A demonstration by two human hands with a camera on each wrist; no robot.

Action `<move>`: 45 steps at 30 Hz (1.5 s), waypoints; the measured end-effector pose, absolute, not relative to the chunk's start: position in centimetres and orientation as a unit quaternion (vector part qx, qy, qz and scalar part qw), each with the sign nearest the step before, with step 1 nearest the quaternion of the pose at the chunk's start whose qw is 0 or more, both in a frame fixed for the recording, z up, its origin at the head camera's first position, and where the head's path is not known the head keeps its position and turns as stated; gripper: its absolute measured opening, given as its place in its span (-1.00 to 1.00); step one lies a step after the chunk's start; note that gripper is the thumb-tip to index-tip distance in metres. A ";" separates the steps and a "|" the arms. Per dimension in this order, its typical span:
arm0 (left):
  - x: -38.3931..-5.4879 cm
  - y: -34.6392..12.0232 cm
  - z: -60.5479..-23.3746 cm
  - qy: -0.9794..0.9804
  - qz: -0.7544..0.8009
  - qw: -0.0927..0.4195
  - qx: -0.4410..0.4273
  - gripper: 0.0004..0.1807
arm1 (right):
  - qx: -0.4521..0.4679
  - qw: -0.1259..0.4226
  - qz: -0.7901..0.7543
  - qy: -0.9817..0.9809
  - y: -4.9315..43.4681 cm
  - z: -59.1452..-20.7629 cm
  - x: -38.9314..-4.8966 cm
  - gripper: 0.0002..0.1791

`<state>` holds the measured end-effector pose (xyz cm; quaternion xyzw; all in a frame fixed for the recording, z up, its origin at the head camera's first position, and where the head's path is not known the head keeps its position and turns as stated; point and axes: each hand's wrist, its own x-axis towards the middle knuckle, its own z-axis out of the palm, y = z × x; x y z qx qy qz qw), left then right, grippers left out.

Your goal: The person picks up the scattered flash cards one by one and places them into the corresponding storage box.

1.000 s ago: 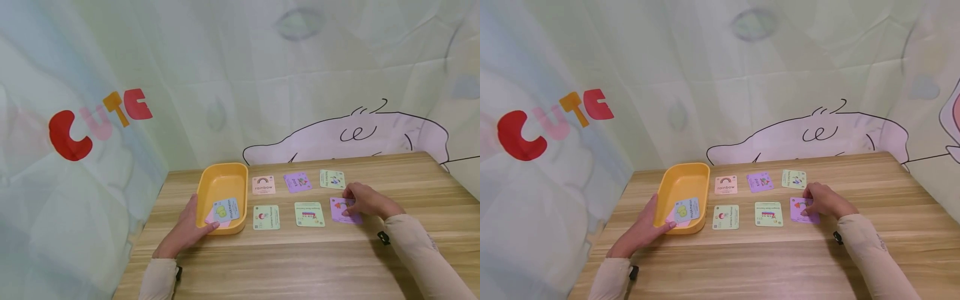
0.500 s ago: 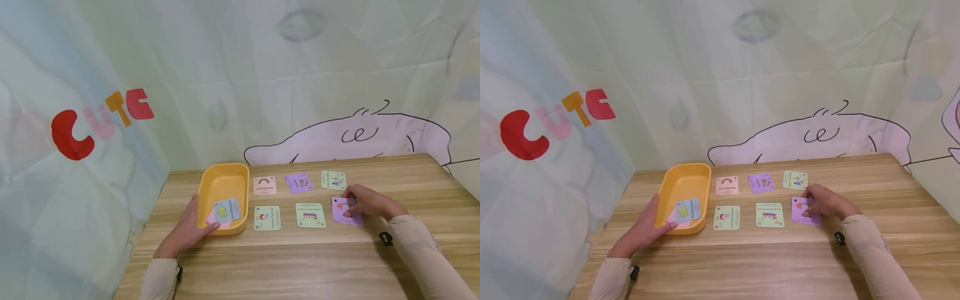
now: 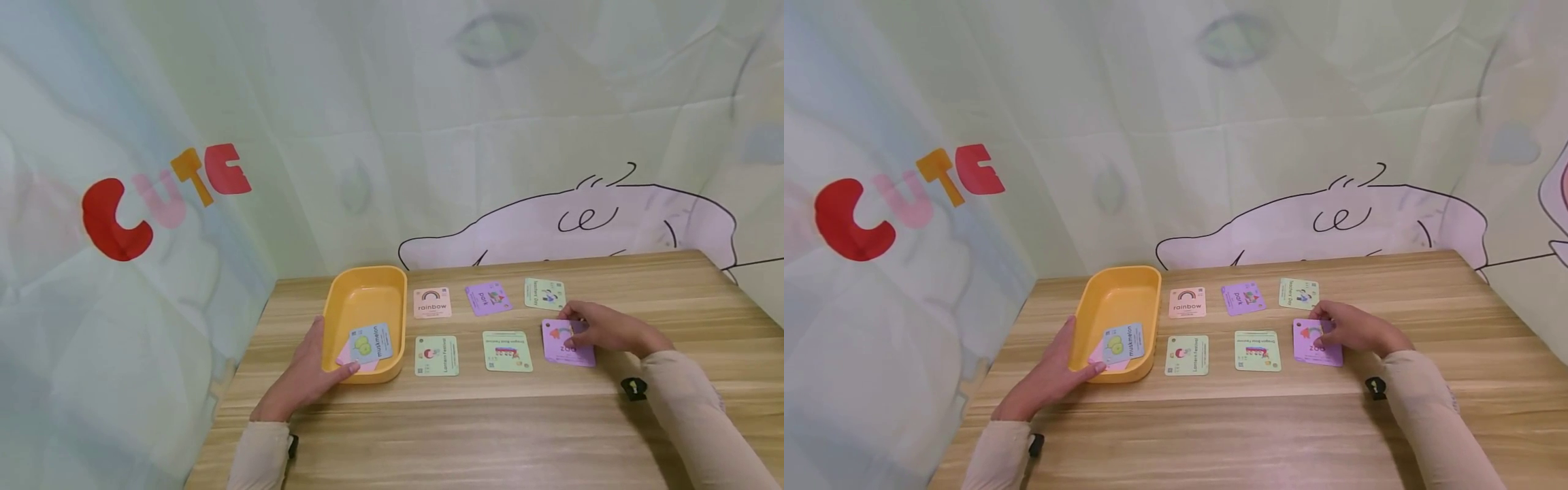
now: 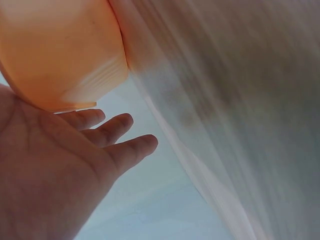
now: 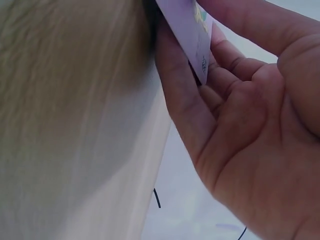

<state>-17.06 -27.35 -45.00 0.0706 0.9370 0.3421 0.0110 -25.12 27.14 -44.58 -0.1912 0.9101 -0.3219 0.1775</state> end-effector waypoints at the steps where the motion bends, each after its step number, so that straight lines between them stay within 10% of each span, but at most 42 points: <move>1: -17.1 -27.4 -45.0 0.936 0.343 0.008 0.073 0.21 | -0.192 0.179 -0.325 0.908 27.2 -44.5 -25.1 -0.56; 45: -17.1 -27.4 -45.0 0.936 0.344 0.007 0.072 0.21 | -0.180 0.126 -0.388 0.895 27.7 -43.7 -24.8 -0.58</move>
